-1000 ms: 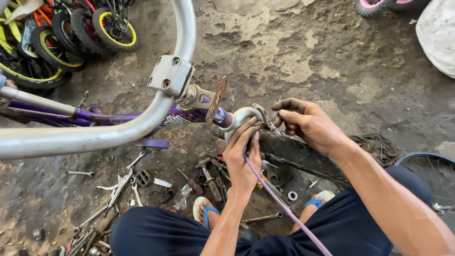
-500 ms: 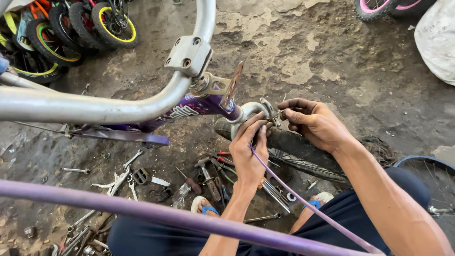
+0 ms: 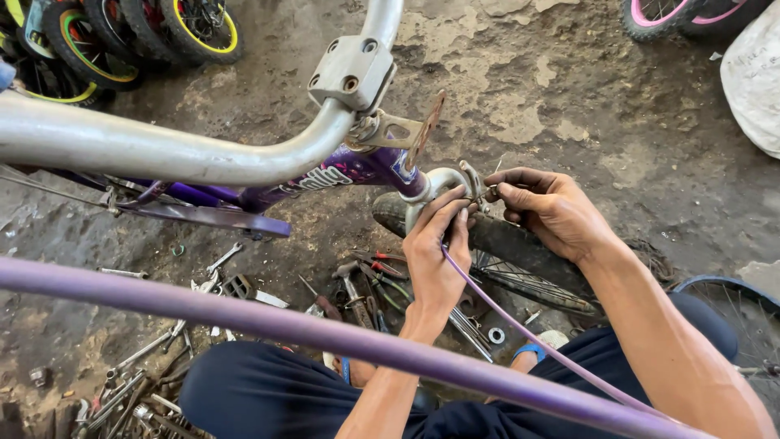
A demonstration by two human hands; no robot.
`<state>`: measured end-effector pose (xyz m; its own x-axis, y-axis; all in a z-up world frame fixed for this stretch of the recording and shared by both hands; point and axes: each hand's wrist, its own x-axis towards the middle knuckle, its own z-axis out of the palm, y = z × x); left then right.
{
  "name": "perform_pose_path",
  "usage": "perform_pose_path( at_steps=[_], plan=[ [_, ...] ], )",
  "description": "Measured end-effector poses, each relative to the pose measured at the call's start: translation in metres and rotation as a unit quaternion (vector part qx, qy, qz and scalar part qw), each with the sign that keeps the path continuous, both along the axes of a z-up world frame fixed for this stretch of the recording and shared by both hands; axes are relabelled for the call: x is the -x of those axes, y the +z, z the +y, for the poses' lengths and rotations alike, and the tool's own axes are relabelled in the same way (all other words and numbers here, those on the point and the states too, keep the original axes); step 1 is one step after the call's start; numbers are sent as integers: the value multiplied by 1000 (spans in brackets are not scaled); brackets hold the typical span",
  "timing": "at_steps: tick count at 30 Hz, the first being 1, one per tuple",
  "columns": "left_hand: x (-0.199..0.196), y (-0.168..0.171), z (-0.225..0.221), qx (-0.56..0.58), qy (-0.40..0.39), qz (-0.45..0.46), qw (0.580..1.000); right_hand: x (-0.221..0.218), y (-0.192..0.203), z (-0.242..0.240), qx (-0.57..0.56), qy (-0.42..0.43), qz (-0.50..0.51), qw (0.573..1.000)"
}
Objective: Adjusting the front brake cable and assembly on a purple bicycle
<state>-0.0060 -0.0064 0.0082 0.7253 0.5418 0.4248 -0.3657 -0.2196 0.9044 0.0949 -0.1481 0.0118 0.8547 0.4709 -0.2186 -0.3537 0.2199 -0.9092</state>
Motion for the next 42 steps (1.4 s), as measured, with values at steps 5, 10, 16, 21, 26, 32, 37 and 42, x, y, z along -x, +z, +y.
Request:
perform_pose_path(
  at_steps=[5,10,16,21,26,32,37,42],
  plan=[
    [0,0,-1,-58,25,-5,998,-6,-7,-4,9,-7,-16,1000],
    [-4,-5,-3,-46,36,-12,998,-6,-8,-4,12,-9,-15,1000],
    [-6,-9,-2,-18,25,-16,999,-9,-11,-6,25,-14,-28,999],
    [-3,-7,-1,-7,0,23,1000,-10,-13,-4,26,-10,-29,999],
    [-5,-19,0,-89,10,44,995,-7,-6,-4,47,-8,-23,999],
    [2,-9,-1,-93,1,36,995,0,15,0,61,-3,-18,998],
    [0,-26,-1,-58,-6,48,997,-7,11,-4,119,16,-30,992],
    [0,-24,-2,-49,12,50,997,-16,-3,-7,145,30,-43,988]
  ],
)
